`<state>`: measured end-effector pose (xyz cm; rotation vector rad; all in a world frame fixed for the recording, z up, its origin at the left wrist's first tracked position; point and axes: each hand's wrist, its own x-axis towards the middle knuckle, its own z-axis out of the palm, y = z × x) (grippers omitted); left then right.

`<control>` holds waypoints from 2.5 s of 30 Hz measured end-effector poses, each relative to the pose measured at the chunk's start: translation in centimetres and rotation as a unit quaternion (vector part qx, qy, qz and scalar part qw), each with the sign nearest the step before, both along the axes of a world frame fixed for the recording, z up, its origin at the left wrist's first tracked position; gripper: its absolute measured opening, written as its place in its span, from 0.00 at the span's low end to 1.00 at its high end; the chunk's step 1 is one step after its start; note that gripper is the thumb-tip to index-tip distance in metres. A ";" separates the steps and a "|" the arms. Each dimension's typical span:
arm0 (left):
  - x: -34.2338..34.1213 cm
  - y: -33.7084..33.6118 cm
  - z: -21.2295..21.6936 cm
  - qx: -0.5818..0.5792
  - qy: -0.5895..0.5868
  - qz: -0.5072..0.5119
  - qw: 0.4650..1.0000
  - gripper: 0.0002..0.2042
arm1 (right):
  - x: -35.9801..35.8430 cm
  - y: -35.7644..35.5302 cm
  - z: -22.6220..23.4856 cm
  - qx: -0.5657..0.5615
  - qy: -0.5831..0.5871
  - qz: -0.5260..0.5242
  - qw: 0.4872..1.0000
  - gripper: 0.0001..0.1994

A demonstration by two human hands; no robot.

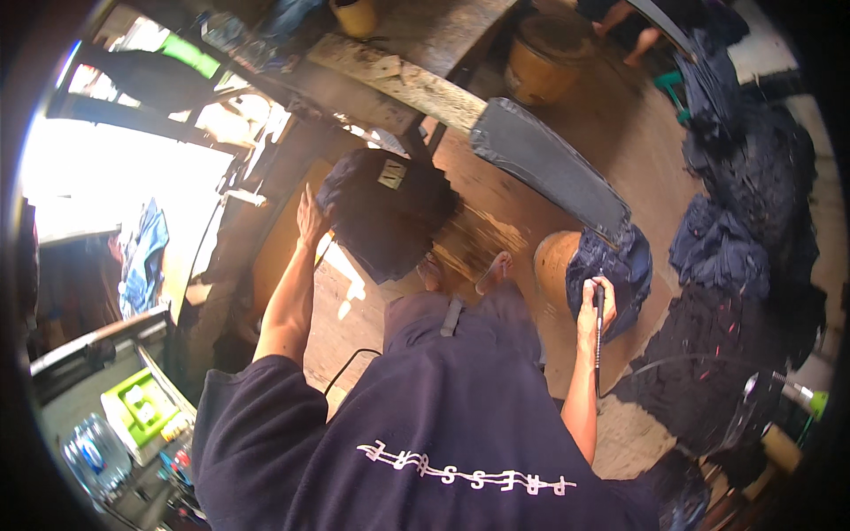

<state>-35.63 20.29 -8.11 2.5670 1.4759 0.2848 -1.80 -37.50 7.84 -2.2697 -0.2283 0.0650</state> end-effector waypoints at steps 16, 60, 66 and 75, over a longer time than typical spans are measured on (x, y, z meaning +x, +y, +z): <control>12.9 -25.8 3.8 -0.601 0.135 -0.149 0.773 0.30 | 17.2 -11.4 -18.8 -0.074 -0.149 -0.172 0.971 0.34; 39.9 -20.2 12.1 -0.073 -0.057 -0.458 0.884 0.37 | 19.6 18.6 -3.5 0.018 -0.118 0.140 0.983 0.20; 39.8 -20.5 11.7 -0.059 -0.102 -0.431 0.895 0.42 | 19.6 18.9 -4.3 -0.017 -0.196 0.110 0.974 0.21; 40.0 -21.1 11.7 -0.074 -0.084 -0.404 0.908 0.42 | 19.8 22.1 -4.2 -0.021 -0.170 0.060 0.983 0.21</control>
